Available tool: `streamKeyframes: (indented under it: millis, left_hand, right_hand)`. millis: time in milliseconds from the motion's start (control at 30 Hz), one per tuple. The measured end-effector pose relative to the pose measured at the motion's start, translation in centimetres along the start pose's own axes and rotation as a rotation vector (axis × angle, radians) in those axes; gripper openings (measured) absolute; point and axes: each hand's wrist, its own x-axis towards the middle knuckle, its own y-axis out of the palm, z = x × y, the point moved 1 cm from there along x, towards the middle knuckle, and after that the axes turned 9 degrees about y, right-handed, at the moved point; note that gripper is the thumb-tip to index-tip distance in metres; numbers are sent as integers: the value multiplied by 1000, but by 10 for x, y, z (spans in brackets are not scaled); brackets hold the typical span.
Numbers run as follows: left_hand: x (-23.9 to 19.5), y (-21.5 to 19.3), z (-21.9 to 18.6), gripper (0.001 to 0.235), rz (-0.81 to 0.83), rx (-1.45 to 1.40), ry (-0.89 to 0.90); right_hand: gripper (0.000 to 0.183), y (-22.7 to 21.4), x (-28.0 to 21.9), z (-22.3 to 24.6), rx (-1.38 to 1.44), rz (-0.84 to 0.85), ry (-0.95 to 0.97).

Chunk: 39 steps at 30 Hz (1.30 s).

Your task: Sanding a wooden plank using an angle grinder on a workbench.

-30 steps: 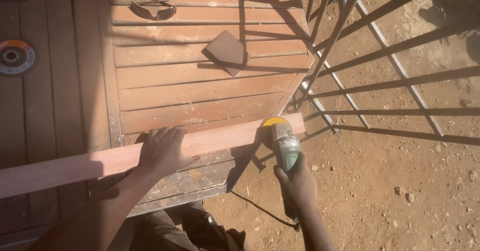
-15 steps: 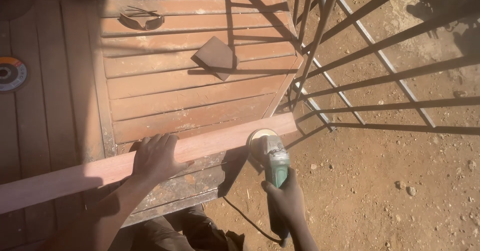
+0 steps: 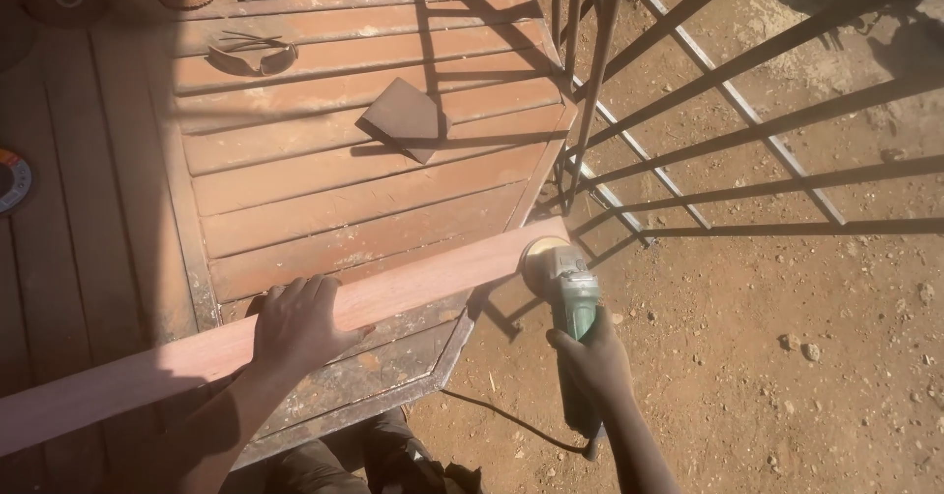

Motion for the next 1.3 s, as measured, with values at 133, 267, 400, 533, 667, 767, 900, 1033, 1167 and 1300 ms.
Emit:
streamKeyframes:
  millis: [133, 267, 400, 533, 667, 767, 900, 1033, 1167, 1300]
  left_hand:
    - [5, 2, 1, 81, -62, -9, 5]
    - [1, 2, 1, 81, -38, -17, 7]
    - [0, 4, 0, 81, -18, -39, 30]
    - [5, -2, -1, 82, -10, -17, 4]
    - [3, -2, 0, 82, 29, -35, -5]
    - [2, -2, 0, 80, 13, -51, -1]
    - [2, -3, 1, 75, -32, -100, 16]
    - [1, -2, 0, 72, -121, -71, 44]
    - [-1, -2, 2, 72, -83, -73, 33]
    - [2, -1, 1, 73, -55, -111, 11]
  right_hand:
    - [59, 10, -11, 5, -86, 73, -57]
    - [55, 5, -6, 5, 117, -10, 95]
    - [59, 2, -12, 0, 130, -30, 143]
    - [63, 36, -16, -11, -57, 62, -93]
    - [63, 40, -26, -4, -244, 70, -193]
    - [58, 16, -11, -2, -160, -22, -92]
    - [62, -26, 30, -7, 54, -225, 141]
    - [62, -40, 25, 1, 78, -254, 178]
    - [58, 3, -6, 17, 61, -173, 64]
    - [59, 57, -39, 26, -225, -18, -202]
